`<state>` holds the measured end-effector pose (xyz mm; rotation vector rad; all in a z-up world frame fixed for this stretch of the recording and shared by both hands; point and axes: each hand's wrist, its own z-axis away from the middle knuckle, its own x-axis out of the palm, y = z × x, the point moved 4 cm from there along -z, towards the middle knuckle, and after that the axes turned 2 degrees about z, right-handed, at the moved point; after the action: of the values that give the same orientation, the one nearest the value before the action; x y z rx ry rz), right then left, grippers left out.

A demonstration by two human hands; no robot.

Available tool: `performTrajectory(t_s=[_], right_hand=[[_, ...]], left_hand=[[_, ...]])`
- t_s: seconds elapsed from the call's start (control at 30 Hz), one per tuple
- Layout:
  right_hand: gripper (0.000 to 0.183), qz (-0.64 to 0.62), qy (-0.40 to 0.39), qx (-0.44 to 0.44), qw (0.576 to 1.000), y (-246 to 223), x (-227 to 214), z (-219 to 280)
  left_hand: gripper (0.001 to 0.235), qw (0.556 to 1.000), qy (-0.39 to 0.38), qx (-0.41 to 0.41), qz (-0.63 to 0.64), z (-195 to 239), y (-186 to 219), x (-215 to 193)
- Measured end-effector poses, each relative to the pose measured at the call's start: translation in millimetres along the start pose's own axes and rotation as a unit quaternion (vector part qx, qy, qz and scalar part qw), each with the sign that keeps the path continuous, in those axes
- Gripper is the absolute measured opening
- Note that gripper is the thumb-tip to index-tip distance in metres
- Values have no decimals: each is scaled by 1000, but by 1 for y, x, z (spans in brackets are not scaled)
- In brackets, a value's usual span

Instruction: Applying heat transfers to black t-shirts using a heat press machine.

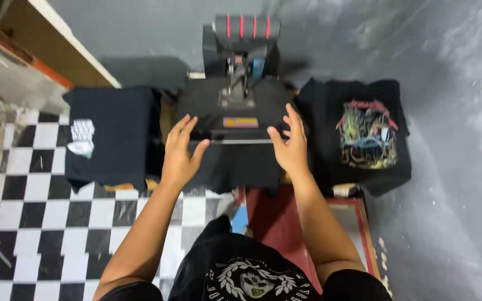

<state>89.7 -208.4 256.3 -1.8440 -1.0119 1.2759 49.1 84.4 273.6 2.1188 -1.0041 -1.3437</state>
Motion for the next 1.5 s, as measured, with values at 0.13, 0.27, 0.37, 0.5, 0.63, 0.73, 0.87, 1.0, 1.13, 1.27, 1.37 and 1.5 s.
performTrajectory(t_s=[0.13,0.27,0.37,0.5,0.63,0.73,0.87,1.0,1.13,1.27,1.37,1.5], right_hand=[[68,-5,-40,61,997,50,3,72],[62,30,-69,77,994,76,7,126],[63,68,-105,124,984,97,17,155],[62,124,-146,65,979,164,54,194],[70,160,-186,37,969,191,109,172],[74,256,-252,82,930,195,147,180],[76,317,-331,80,885,235,165,174],[59,395,-167,46,902,305,123,183],[62,320,-69,160,931,351,102,182],[54,280,-62,318,904,336,91,171],[51,295,-25,290,910,366,100,163],[48,253,32,287,923,367,102,156]], left_hand=[[44,999,-29,-40,8,81,-23,36],[38,994,-81,-70,26,142,-38,77],[42,984,-129,-116,32,172,-46,103],[55,955,-237,-177,-29,200,-82,144],[72,930,-300,-188,-98,198,-134,206],[81,906,-363,-150,-158,197,-149,228],[84,859,-394,-177,-274,202,-207,236],[68,918,-202,-250,-232,216,-265,197],[70,918,-102,-362,-127,225,-325,188],[45,877,-131,-439,-145,223,-340,196],[41,877,-78,-461,-112,214,-334,190],[41,894,-31,-438,-87,211,-339,186]])
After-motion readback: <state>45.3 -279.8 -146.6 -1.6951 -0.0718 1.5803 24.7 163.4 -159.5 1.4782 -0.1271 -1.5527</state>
